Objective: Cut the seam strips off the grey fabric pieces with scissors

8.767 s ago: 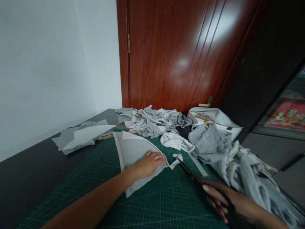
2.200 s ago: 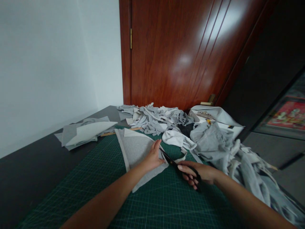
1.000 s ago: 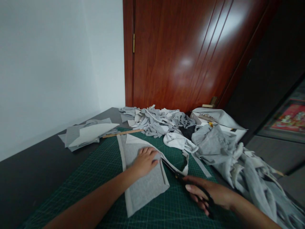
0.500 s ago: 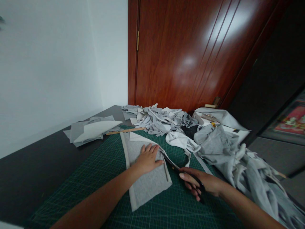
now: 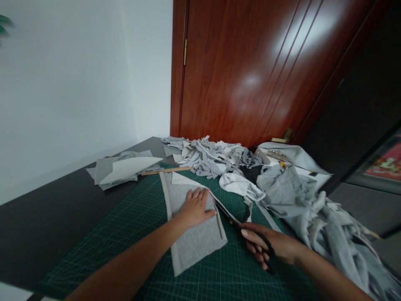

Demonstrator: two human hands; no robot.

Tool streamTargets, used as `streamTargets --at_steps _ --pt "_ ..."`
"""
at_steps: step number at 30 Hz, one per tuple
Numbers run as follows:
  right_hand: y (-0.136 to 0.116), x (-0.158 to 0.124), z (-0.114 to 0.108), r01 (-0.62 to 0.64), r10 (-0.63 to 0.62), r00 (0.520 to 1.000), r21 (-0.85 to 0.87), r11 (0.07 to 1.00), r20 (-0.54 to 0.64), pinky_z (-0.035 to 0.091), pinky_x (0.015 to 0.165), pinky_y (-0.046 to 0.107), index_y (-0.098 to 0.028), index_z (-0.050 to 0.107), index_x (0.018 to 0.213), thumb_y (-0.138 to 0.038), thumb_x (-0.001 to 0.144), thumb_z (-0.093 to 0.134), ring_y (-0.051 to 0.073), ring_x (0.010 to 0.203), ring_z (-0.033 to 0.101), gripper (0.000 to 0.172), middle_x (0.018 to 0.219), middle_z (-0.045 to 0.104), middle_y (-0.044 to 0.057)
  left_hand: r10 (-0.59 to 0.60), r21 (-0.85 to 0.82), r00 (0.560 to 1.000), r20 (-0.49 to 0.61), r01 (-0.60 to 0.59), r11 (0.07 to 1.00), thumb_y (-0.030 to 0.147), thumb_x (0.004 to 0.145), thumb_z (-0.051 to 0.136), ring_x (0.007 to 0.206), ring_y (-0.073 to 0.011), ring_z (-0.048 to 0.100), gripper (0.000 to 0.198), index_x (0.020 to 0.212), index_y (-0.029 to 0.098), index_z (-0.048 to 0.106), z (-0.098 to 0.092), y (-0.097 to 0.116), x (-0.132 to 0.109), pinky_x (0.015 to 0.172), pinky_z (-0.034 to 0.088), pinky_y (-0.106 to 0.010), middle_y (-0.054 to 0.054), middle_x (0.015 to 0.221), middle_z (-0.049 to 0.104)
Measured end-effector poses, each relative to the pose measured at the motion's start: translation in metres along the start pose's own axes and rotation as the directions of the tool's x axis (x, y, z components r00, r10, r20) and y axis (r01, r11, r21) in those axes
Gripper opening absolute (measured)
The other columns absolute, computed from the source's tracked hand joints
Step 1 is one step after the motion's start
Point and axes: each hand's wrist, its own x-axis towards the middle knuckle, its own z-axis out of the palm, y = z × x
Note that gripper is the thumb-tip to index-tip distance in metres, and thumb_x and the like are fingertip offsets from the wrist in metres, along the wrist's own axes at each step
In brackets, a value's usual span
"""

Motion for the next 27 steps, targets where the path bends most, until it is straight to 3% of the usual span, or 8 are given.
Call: streamTargets --at_steps 17,27 --pt "-0.024 0.03 -0.004 -0.018 0.02 1.0 -0.101 0.995 0.022 0.038 0.034 0.013 -0.02 0.046 0.086 -0.076 0.073 0.056 0.005 0.041 0.051 0.059 0.062 0.051 -0.008 -0.002 -0.015 0.999 -0.04 0.001 1.0 0.062 0.086 0.046 0.143 -0.0327 0.023 0.084 0.149 0.012 0.02 0.005 -0.002 0.001 0.115 0.014 -0.053 -0.016 0.155 0.029" --pt "-0.016 0.027 0.006 0.02 -0.02 0.998 0.009 1.0 -0.056 0.037 0.033 0.014 -0.02 0.046 0.091 -0.071 0.069 0.065 0.003 0.04 0.039 0.058 0.06 0.043 -0.011 -0.012 -0.009 1.0 -0.024 0.012 1.0 0.061 0.088 0.045 0.143 -0.0325 0.022 0.083 0.149 0.01 0.021 0.0 -0.001 0.0 0.115 0.015 -0.053 -0.017 0.155 0.029"
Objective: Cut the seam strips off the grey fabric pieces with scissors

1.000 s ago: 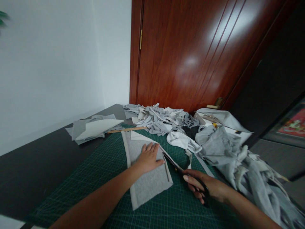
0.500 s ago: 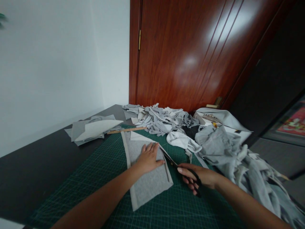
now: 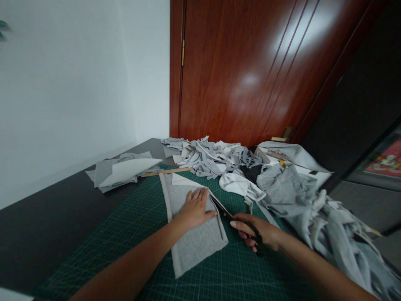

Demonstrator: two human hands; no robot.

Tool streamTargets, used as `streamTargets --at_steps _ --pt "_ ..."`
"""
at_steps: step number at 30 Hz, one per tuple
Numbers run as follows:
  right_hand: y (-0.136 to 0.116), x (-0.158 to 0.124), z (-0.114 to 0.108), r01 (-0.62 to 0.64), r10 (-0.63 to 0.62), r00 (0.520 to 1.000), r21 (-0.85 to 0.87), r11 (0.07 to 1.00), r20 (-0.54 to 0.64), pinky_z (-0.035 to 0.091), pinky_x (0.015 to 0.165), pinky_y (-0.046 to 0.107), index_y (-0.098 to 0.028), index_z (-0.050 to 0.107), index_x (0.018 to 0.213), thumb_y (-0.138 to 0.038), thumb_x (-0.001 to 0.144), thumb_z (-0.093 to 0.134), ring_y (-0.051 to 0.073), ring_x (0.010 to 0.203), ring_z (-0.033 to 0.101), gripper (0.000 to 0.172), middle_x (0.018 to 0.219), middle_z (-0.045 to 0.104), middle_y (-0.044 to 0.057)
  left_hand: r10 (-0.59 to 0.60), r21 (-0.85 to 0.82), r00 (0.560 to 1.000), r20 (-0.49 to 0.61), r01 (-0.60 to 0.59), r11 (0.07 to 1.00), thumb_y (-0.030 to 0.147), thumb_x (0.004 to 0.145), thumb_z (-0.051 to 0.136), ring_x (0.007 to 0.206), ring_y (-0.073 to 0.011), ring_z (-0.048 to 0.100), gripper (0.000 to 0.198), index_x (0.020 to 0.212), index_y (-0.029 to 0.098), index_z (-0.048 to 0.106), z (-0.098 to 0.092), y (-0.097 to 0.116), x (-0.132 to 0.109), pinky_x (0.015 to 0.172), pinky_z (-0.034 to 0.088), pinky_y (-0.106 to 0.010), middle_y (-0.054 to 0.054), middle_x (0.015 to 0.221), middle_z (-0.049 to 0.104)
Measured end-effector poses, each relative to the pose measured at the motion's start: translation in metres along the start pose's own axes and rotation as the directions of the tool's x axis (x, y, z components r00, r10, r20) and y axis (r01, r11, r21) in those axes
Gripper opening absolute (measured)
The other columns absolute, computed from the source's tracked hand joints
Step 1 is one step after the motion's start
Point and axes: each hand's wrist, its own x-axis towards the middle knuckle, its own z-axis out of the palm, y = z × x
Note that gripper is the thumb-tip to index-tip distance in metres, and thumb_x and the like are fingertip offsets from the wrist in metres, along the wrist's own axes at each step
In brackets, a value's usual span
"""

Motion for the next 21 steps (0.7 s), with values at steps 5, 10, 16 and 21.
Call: streamTargets --at_steps 5,10,16,21 --pt "0.017 -0.025 -0.003 -0.062 0.064 0.998 0.078 0.995 -0.017 0.036 0.034 0.015 -0.02 0.051 0.096 -0.069 0.07 0.068 0.003 0.04 0.039 0.058 0.062 0.044 -0.009 -0.044 -0.016 0.997 0.07 0.045 0.999 0.058 0.09 0.041 0.145 -0.0352 0.016 0.08 0.149 0.009 0.02 -0.002 0.02 -0.018 0.115 0.012 -0.058 -0.018 0.155 0.026" --pt "0.035 -0.055 -0.016 -0.093 0.092 0.996 0.107 0.99 0.009 0.039 0.039 0.016 -0.022 0.048 0.123 -0.07 0.07 0.067 0.004 0.044 0.043 0.074 0.066 0.047 -0.007 -0.001 -0.048 0.995 0.103 0.006 0.999 0.057 0.092 0.039 0.145 -0.0341 0.014 0.075 0.149 0.012 0.022 0.0 0.042 -0.041 0.116 0.011 -0.056 -0.016 0.156 0.026" --pt "0.029 -0.064 -0.016 -0.086 0.087 0.996 -0.045 0.995 0.034 0.04 0.041 0.018 -0.022 0.049 0.126 -0.077 0.067 0.062 0.006 0.045 0.045 0.082 0.066 0.048 -0.006 0.096 0.018 0.994 0.045 -0.096 0.995 0.027 0.096 0.034 0.121 -0.0265 0.046 0.036 0.124 0.024 0.056 -0.021 0.022 -0.025 0.103 0.035 -0.045 -0.007 0.129 0.057" --pt "0.024 -0.061 -0.016 -0.085 0.096 0.992 -0.122 0.989 0.084 0.042 0.044 0.017 -0.022 0.047 0.131 -0.078 0.07 0.058 0.007 0.049 0.051 0.084 0.069 0.051 -0.005 0.119 0.094 0.992 -0.038 -0.115 0.989 0.021 0.096 0.035 0.116 -0.0249 0.047 0.033 0.12 0.022 0.058 -0.019 0.002 -0.014 0.101 0.036 -0.04 -0.007 0.122 0.058"
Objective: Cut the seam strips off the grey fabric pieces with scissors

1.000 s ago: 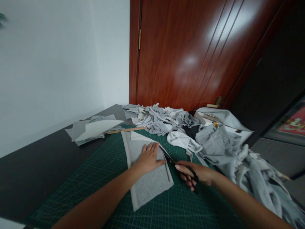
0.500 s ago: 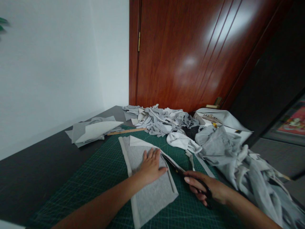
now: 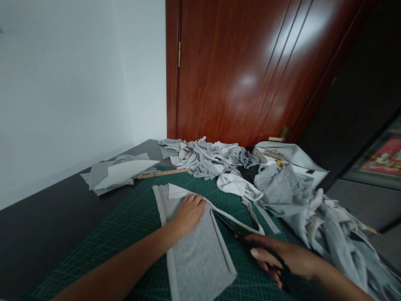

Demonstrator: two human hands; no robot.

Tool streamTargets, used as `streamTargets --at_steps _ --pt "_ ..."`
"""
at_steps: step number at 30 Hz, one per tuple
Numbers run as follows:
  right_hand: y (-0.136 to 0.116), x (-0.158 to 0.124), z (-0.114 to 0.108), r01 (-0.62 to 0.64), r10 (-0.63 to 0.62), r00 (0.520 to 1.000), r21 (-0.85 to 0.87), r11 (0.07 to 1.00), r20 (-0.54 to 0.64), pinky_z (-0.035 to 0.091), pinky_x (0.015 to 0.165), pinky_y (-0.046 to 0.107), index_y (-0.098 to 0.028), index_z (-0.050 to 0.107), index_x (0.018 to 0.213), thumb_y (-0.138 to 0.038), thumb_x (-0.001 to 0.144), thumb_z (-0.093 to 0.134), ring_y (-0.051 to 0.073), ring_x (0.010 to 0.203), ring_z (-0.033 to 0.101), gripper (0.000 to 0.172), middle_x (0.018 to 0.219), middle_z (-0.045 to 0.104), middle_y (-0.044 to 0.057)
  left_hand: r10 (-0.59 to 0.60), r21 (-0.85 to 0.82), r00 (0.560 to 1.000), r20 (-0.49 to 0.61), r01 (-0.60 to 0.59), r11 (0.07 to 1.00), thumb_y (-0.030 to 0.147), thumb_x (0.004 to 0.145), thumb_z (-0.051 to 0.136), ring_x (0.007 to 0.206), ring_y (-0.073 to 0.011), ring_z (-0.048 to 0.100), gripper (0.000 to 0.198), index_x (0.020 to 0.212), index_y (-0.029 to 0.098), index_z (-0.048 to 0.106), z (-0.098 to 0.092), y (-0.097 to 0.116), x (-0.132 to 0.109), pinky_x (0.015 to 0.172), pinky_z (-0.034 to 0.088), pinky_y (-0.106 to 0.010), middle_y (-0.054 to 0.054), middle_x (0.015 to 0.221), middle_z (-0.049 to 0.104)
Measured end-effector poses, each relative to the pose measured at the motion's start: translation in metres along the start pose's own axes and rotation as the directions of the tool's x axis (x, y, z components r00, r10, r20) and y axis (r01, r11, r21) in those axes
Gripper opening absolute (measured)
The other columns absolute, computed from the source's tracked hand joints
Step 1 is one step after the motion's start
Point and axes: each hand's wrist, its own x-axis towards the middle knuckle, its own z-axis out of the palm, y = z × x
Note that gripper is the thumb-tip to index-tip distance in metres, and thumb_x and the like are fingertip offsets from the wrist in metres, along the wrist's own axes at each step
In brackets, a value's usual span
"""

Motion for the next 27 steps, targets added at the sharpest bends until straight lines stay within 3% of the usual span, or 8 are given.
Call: streamTargets --at_steps 3,9,19,27 --pt "-0.001 0.003 -0.001 -0.016 0.016 1.0 -0.008 1.0 0.006 0.042 0.045 0.018 -0.022 0.044 0.134 -0.079 0.07 0.057 0.007 0.05 0.053 0.086 0.073 0.054 -0.004 -0.04 -0.01 0.998 -0.041 0.04 0.999 0.029 0.098 0.036 0.127 -0.0271 0.04 0.036 0.13 0.024 0.05 0.011 -0.002 -0.002 0.107 0.03 -0.046 -0.006 0.135 0.052" --pt "-0.013 0.016 0.001 -0.051 0.052 0.998 0.029 0.998 -0.031 0.042 0.043 0.018 -0.021 0.046 0.131 -0.073 0.071 0.061 0.007 0.048 0.051 0.08 0.069 0.052 -0.006 -0.084 -0.043 0.996 0.032 0.086 0.995 0.035 0.099 0.031 0.14 -0.0308 0.027 0.047 0.144 0.026 0.036 0.021 -0.005 -0.001 0.111 0.02 -0.057 -0.006 0.15 0.04" --pt "-0.03 0.035 0.007 -0.015 0.015 1.0 0.041 0.999 -0.005 0.043 0.04 0.016 -0.019 0.052 0.108 -0.072 0.07 0.064 0.005 0.046 0.048 0.066 0.065 0.049 -0.008 -0.133 -0.051 0.99 0.056 0.135 0.989 0.036 0.097 0.037 0.142 -0.0293 0.027 0.057 0.149 0.018 0.023 0.017 -0.004 0.0 0.114 0.017 -0.055 -0.011 0.152 0.036" --pt "-0.02 0.038 0.013 -0.002 0.012 0.995 0.106 0.994 -0.096 0.038 0.037 0.017 -0.019 0.048 0.122 -0.066 0.072 0.067 0.005 0.043 0.043 0.071 0.063 0.045 -0.009 -0.146 -0.064 0.987 0.064 0.15 0.987 0.036 0.097 0.038 0.143 -0.0284 0.026 0.058 0.149 0.015 0.023 0.016 -0.003 0.0 0.115 0.017 -0.053 -0.015 0.152 0.035"
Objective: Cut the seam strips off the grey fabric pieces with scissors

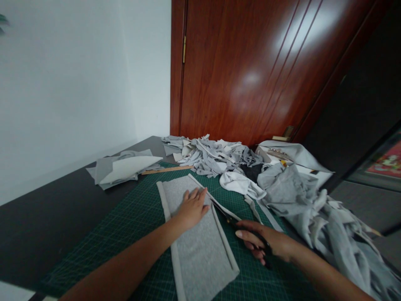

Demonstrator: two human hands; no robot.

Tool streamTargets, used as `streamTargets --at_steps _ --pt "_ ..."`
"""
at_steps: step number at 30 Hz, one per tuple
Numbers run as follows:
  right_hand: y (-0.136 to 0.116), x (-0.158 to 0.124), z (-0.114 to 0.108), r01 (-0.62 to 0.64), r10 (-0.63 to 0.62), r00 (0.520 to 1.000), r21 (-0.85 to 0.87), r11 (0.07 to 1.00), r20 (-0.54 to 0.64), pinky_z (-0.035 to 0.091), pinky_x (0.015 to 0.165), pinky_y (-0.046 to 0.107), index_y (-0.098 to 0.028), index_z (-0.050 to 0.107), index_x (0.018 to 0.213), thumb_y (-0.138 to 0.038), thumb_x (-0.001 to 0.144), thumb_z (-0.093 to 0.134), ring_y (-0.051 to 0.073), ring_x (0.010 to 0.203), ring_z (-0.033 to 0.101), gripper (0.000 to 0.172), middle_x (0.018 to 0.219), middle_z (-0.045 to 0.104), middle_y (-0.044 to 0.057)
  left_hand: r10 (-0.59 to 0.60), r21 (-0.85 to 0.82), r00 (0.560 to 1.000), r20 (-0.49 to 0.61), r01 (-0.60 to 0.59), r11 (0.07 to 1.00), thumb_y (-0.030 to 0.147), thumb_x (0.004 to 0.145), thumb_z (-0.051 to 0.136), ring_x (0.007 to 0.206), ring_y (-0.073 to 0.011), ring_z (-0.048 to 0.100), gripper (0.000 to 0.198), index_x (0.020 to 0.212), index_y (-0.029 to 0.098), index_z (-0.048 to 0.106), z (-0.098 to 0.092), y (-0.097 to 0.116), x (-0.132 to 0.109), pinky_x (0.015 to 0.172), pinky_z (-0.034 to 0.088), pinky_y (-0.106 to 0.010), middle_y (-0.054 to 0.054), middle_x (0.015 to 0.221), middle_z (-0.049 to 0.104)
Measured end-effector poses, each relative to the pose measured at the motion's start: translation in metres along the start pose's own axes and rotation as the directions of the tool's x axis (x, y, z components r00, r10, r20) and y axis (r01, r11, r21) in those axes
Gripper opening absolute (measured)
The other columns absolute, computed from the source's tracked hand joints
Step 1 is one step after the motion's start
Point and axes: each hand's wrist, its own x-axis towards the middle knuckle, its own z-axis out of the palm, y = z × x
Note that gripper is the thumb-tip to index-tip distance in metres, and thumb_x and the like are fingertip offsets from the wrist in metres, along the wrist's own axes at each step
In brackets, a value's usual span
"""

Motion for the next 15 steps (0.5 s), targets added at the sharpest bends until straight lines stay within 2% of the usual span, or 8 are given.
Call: streamTargets --at_steps 4,15 --pt "0.004 -0.001 0.001 0.007 -0.007 1.0 0.019 1.0 -0.012 0.036 0.036 0.016 -0.019 0.049 0.116 -0.067 0.071 0.067 0.004 0.042 0.042 0.068 0.063 0.044 -0.01 -0.003 0.0 1.0 0.005 0.003 1.0 0.036 0.097 0.038 0.143 -0.0289 0.026 0.059 0.149 0.013 0.022 0.0 0.001 0.0 0.115 0.017 -0.054 -0.015 0.152 0.035" --pt "-0.011 0.007 -0.005 0.0 -0.001 0.998 0.026 1.0 0.064 0.044 0.04 0.017 -0.019 0.049 0.112 -0.072 0.067 0.067 0.006 0.046 0.049 0.071 0.063 0.05 -0.009 0.009 0.003 0.999 -0.046 -0.009 1.0 0.036 0.097 0.04 0.143 -0.0284 0.027 0.061 0.15 0.014 0.02 0.006 -0.003 0.001 0.114 0.019 -0.053 -0.017 0.151 0.036"
